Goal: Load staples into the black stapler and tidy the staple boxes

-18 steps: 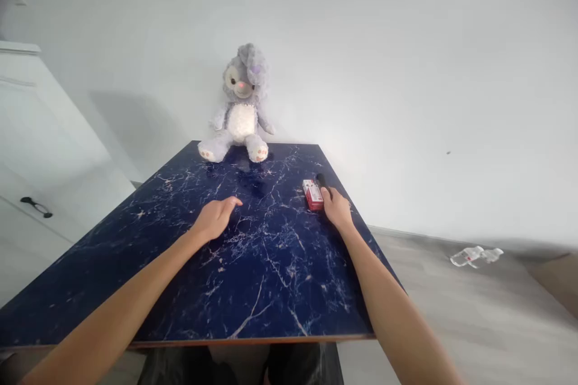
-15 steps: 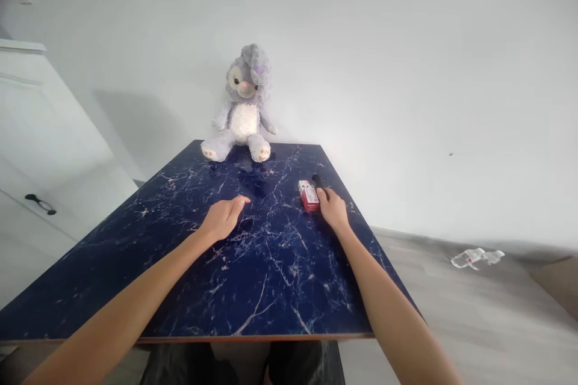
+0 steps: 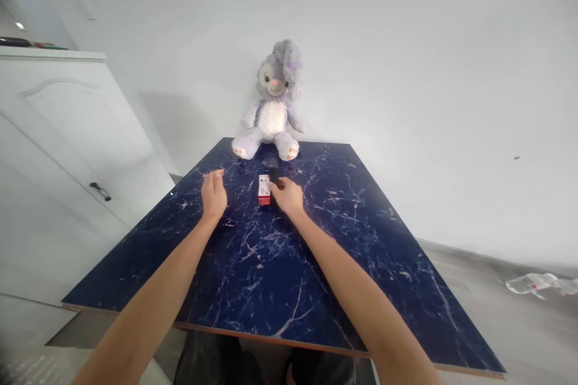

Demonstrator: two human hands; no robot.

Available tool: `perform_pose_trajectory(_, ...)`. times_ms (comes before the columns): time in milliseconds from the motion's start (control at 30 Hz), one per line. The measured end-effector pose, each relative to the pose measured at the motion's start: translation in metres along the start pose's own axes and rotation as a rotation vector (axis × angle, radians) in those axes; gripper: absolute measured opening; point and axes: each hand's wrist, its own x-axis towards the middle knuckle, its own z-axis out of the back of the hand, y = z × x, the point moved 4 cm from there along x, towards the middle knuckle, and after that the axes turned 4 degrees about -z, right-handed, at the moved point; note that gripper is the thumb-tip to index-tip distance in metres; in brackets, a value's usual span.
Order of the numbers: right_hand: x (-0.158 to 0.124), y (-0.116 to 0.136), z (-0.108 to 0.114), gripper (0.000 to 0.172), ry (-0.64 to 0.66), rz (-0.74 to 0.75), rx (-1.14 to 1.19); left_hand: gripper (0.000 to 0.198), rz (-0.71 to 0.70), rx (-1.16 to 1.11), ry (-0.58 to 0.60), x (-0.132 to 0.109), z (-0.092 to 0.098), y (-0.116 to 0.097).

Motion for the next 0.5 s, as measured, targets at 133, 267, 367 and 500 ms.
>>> perform_pose_trajectory(133,0.004,0.045,-0.060,0.048,0.042,0.014,0.023,0.044,0.200,-0.010,0.064,0.001,-0.008,0.030)
perform_pose_trajectory(267,0.010,0.063,-0.094,0.045,0.001,0.046,0.051,0.044,0.313,-0.047,0.106,0.002,-0.011,0.044)
perform_pose_trajectory(367,0.022,0.057,-0.098,0.041,-0.002,0.152,0.029,0.043,0.339,-0.009,0.082,0.001,-0.011,0.051)
perform_pose_trajectory(500,0.038,0.044,-0.100,0.056,0.195,0.241,-0.053,0.048,0.270,0.070,0.133,0.000,-0.007,0.055)
